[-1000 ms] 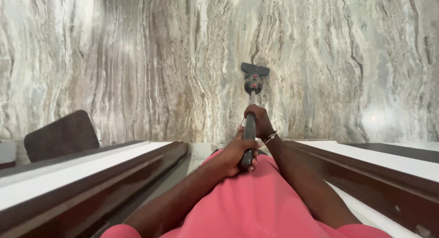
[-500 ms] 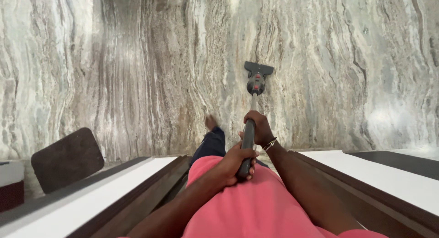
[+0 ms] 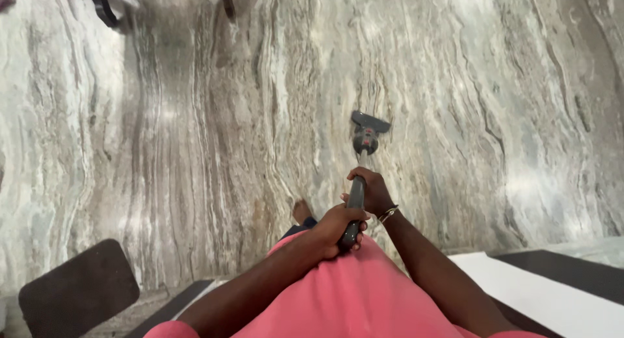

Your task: The person vacuums the floor using a vacuum cleaner, moving through different areas including a main room and a smaller hallway or closet space.

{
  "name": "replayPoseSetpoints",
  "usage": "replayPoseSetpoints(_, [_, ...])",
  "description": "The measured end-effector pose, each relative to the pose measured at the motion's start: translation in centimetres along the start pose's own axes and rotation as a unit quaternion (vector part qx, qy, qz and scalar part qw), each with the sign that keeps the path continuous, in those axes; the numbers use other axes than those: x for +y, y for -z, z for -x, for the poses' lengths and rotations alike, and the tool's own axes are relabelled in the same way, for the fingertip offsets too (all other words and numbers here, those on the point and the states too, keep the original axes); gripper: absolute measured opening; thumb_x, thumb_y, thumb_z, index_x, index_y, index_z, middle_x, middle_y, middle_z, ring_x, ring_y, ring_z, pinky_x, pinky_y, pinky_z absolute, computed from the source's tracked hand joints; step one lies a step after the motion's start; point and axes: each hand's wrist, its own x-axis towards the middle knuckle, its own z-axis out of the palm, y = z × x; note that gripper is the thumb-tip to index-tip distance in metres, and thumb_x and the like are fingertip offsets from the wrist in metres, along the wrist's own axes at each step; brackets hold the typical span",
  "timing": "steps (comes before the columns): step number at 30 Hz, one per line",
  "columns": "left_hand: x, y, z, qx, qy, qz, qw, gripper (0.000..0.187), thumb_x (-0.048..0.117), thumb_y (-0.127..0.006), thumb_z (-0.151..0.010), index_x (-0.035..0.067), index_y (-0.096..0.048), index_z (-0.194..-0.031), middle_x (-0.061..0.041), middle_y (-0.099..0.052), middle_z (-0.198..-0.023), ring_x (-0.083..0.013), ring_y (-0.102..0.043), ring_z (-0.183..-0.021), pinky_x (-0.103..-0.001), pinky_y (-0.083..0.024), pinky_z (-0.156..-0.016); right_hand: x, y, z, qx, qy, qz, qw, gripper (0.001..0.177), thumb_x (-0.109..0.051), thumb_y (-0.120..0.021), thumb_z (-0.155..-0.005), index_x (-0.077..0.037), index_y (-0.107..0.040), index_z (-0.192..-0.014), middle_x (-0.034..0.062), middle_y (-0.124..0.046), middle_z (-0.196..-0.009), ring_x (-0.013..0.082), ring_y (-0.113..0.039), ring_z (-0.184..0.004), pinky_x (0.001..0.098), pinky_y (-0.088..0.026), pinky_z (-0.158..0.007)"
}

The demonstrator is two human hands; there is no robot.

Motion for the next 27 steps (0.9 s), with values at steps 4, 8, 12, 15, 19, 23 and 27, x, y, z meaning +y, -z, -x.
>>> replayPoseSetpoints(4, [2.8,1.8,-1.6,0.017,0.002,-0.013,1.0,0.024,0.014,-0.069,-0.089,0.006,-0.052,-0.104,-0.006,-0.058,-0.075,-0.0167,-0.058,-0.049,-0.033,-0.048,-0.04,0.0,-0.6,-3.4,0.004,-0.016,0.01,1.0,0.051,-0.023,-0.093,-0.061,-0.006,-0.066,-0.101,0.0071,-0.065,-0.079,0.0175,-0.06,-0.063,0.0325,-0.052,-0.062])
replayPoseSetpoints(8, [4.4,2.8,-2.8,-0.006,0.004,-0.024,1.0,0.023,0.014,-0.069,-0.09,0.003,-0.054,-0.104,-0.007,-0.059,-0.074,-0.0173,-0.058,-0.047,-0.033,-0.048,-0.039,0.1,-0.8,-4.7,0.026,-0.028,-0.003,0.999,0.053,-0.023,-0.094,-0.061,-0.006,-0.065,-0.103,0.0078,-0.067,-0.087,0.0203,-0.061,-0.066,0.0327,-0.053,-0.066])
replayPoseSetpoints(12, [5.9,2.5,-3.3,-0.005,0.016,-0.025,1.0,0.021,0.013,-0.067,-0.089,0.007,-0.054,-0.104,-0.006,-0.058,-0.072,-0.0164,-0.057,-0.046,-0.033,-0.048,-0.038,0.5,-0.4,-6.5,0.058,0.083,0.008,0.995,0.052,-0.024,-0.093,-0.066,-0.005,-0.065,-0.105,0.0105,-0.07,-0.102,0.0237,-0.07,-0.091,0.0336,-0.055,-0.084])
replayPoseSetpoints(15, [8.0,2.1,-4.5,0.003,0.028,-0.033,0.999,0.024,0.013,-0.068,-0.09,0.008,-0.05,-0.105,-0.007,-0.058,-0.073,-0.0175,-0.056,-0.045,-0.034,-0.047,-0.037,1.2,0.3,-8.3,0.053,0.038,-0.007,0.998,0.05,-0.025,-0.093,-0.065,-0.005,-0.064,-0.1,0.0096,-0.071,-0.103,0.0223,-0.071,-0.095,0.0325,-0.056,-0.084])
replayPoseSetpoints(19, [12.6,1.2,-6.0,0.004,0.026,-0.045,0.999,0.026,0.013,-0.067,-0.088,0.009,-0.05,-0.107,-0.007,-0.059,-0.071,-0.0171,-0.057,-0.044,-0.034,-0.046,-0.036,2.4,1.7,-11.9,0.047,-0.031,-0.008,0.998,0.051,-0.026,-0.093,-0.064,-0.006,-0.066,-0.102,0.0088,-0.07,-0.093,0.0215,-0.068,-0.081,0.0327,-0.055,-0.076])
replayPoseSetpoints(23, [16.8,0.0,-7.8,0.035,0.027,-0.052,0.998,0.029,0.013,-0.068,-0.088,0.013,-0.047,-0.107,-0.006,-0.058,-0.071,-0.0167,-0.055,-0.044,-0.033,-0.046,-0.037,3.8,3.4,-15.7,0.038,-0.083,-0.003,0.996,0.051,-0.026,-0.094,-0.064,-0.007,-0.067,-0.103,0.0081,-0.069,-0.088,0.0211,-0.066,-0.071,0.032,-0.056,-0.071])
replayPoseSetpoints(27, [18.5,-0.3,-9.9,0.01,0.027,-0.042,0.999,0.027,0.015,-0.069,-0.09,0.008,-0.049,-0.106,-0.006,-0.058,-0.072,-0.0163,-0.057,-0.045,-0.032,-0.048,-0.039,4.9,4.8,-18.0,0.071,0.03,0.0,0.997,0.05,-0.025,-0.094,-0.065,-0.006,-0.065,-0.101,0.0078,-0.07,-0.097,0.0189,-0.069,-0.079,0.0311,-0.056,-0.075])
